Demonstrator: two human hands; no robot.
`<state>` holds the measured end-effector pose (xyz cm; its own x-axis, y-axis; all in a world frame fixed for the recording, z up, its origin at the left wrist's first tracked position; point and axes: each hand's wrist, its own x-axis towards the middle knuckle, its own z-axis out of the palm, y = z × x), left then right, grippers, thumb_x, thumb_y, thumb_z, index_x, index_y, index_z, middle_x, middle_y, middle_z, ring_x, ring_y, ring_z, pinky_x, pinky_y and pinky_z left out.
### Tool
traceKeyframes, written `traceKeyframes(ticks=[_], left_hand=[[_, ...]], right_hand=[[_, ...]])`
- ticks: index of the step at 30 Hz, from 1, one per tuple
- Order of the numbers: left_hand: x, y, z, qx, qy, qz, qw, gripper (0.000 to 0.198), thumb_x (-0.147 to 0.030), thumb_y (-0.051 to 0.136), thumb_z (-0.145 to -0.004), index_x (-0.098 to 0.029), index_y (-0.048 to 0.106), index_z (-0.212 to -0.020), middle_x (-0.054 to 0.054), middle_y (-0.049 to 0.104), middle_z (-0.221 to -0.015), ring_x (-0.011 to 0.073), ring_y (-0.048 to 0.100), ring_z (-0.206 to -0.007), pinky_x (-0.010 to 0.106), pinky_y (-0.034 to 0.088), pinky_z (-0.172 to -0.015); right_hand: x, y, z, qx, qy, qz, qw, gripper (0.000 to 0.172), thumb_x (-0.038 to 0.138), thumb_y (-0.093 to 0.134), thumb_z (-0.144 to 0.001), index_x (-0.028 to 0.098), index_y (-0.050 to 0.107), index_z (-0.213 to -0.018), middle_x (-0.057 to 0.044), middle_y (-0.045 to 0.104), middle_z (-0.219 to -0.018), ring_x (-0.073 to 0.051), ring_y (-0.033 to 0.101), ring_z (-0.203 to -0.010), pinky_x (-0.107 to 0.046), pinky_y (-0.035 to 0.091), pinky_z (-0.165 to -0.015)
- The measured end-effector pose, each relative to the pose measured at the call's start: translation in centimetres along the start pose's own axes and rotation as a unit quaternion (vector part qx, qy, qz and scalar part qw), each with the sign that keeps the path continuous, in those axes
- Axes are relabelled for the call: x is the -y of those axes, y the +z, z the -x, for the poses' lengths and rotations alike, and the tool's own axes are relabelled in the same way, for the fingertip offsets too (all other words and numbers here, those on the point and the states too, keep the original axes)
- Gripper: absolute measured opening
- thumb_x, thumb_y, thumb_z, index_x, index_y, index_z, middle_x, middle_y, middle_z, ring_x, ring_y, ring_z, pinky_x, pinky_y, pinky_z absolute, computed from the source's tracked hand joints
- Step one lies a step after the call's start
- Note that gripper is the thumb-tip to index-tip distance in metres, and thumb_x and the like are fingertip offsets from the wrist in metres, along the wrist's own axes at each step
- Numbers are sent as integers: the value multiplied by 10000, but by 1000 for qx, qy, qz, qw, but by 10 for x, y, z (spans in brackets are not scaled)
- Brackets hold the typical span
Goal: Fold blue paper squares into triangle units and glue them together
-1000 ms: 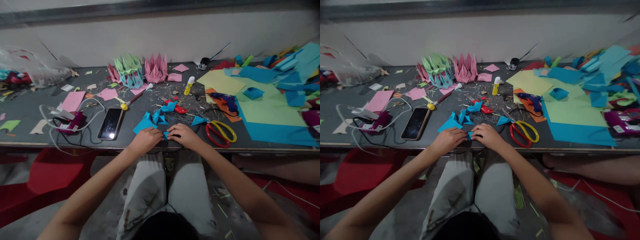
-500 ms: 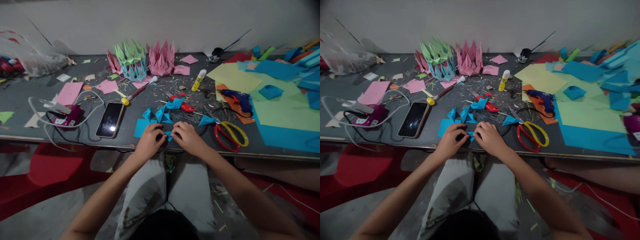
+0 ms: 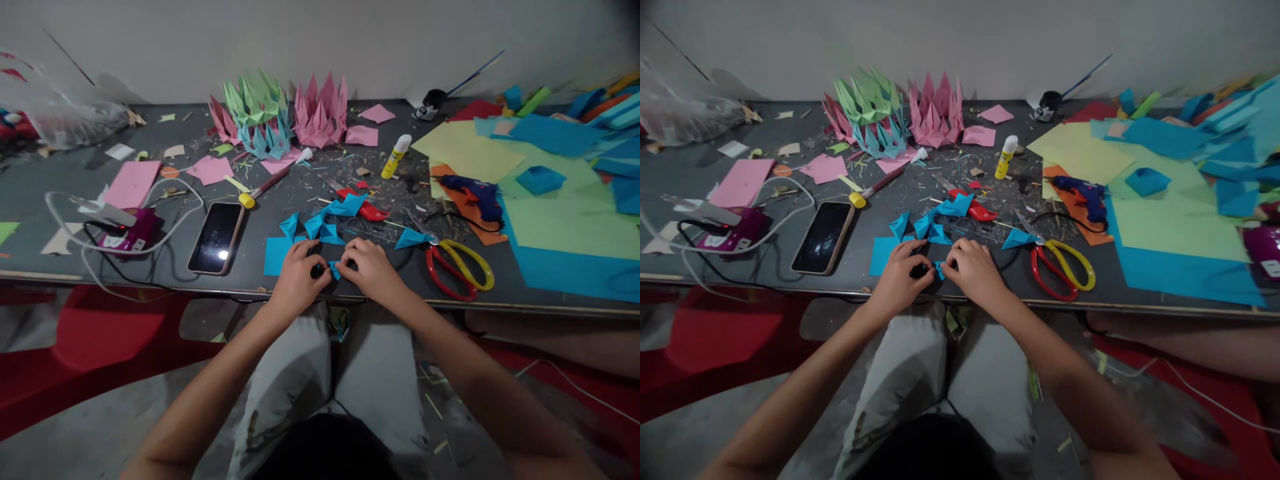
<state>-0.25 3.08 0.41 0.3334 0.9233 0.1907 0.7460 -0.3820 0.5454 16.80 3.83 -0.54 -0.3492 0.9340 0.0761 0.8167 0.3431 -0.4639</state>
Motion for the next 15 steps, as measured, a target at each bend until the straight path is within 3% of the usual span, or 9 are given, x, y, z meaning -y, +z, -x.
traceKeyframes(ticks=[7, 11, 15], left_hand=[[4, 2, 1, -8, 58, -33, 998, 63, -180, 568, -765, -175, 627, -785, 98, 552, -1201, 232, 465, -1143, 426, 401, -959], [3, 0, 8, 19, 145, -108, 983, 161, -170, 490, -826, -158, 646, -863, 88, 536, -1253, 243, 429, -1204, 411, 404, -960], [-2, -6, 16, 40, 168, -184, 968, 251, -227, 454, -853, -151, 636, -1008, 91, 564, -1225, 273, 438, -1203, 418, 422, -913]], right_hand=[[9, -5, -2, 18, 21, 38, 999, 144, 306, 551, -817, 193, 587, -735, -41, 582, -889, -213, 509, -849, -318, 310, -687], [9, -4, 0, 6, 20, 52, 998, 124, 304, 540, -826, 193, 565, -777, -47, 579, -892, -220, 507, -845, -316, 311, -679], [3, -1, 2, -16, 8, 37, 999, 166, 345, 480, -861, 191, 533, -831, -52, 572, -876, -217, 506, -826, -316, 324, -682]])
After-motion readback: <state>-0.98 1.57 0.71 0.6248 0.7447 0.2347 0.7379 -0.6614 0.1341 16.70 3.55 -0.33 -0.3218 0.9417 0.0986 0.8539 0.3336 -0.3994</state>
